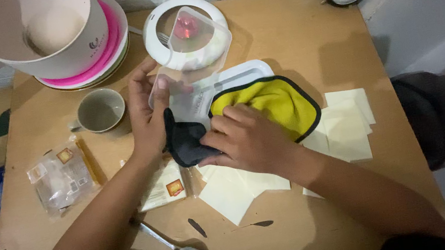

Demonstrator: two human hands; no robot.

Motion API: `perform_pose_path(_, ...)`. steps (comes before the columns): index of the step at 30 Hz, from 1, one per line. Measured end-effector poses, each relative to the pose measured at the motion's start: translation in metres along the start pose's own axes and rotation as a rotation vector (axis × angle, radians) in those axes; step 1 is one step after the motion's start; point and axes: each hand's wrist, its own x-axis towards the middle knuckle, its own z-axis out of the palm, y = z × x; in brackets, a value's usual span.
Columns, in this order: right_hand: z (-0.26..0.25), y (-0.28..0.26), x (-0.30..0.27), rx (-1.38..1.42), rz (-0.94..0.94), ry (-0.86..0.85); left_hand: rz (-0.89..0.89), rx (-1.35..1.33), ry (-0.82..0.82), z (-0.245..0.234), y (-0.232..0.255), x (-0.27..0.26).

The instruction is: Wiping a lunch box and its lid with a cloth and then assembling it on a desk.

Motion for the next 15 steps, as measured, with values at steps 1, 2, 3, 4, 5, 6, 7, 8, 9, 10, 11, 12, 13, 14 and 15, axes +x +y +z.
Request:
perform_pose_path(1, 0.0, -0.004, 0.0, -0.001, -0.002, 0.0, 0.002, 0.0, 0.001, -0.005, -0.009, -0.001)
perform_pose_path(2, 0.0, -0.007, 0.001, -0.023, 0.04, -0.005, 0.049, 0.074, -0.012, -0.01, -0.017, -0.001)
perform_pose_path(3, 0.001, -0.011, 0.001, -0.045, 0.082, -0.01, 0.095, 0.15, -0.025, -0.015, -0.026, -0.002)
perform_pose_path(4, 0.0, -0.012, 0.001, -0.045, 0.081, -0.01, 0.096, 0.15, -0.025, -0.015, -0.025, -0.002)
perform_pose_path(5, 0.0, -0.013, 0.001, -0.065, 0.106, -0.022, 0.034, 0.138, -0.023, -0.015, -0.024, -0.003)
perform_pose_path(6, 0.0, -0.015, 0.001, -0.085, 0.13, -0.033, -0.029, 0.126, -0.021, -0.015, -0.023, -0.003)
perform_pose_path(7, -0.002, -0.013, 0.002, -0.085, 0.132, -0.033, -0.029, 0.126, -0.022, -0.013, -0.022, -0.004)
perform_pose_path(8, -0.004, -0.012, 0.004, -0.033, 0.155, -0.025, -0.014, 0.133, -0.021, -0.012, -0.021, -0.004)
perform_pose_path(9, -0.006, -0.01, 0.006, 0.02, 0.177, -0.016, 0.002, 0.142, -0.02, -0.012, -0.019, -0.005)
perform_pose_path(10, -0.01, -0.005, 0.006, 0.022, 0.177, -0.015, 0.001, 0.143, -0.02, -0.011, -0.02, -0.005)
perform_pose_path(11, -0.015, 0.001, 0.006, 0.07, 0.202, -0.002, -0.01, 0.13, -0.007, -0.01, -0.021, -0.006)
perform_pose_path(12, -0.019, 0.007, 0.006, 0.118, 0.226, 0.011, -0.021, 0.117, 0.005, -0.008, -0.022, -0.006)
perform_pose_path(13, -0.023, 0.017, 0.003, 0.119, 0.225, 0.004, -0.025, 0.113, 0.011, -0.01, -0.026, -0.007)
perform_pose_path(14, -0.027, 0.026, 0.001, 0.207, 0.368, 0.056, -0.028, 0.072, 0.042, -0.012, -0.03, -0.008)
perform_pose_path(15, -0.031, 0.036, -0.002, 0.292, 0.509, 0.108, -0.029, 0.03, 0.075, -0.014, -0.035, -0.008)
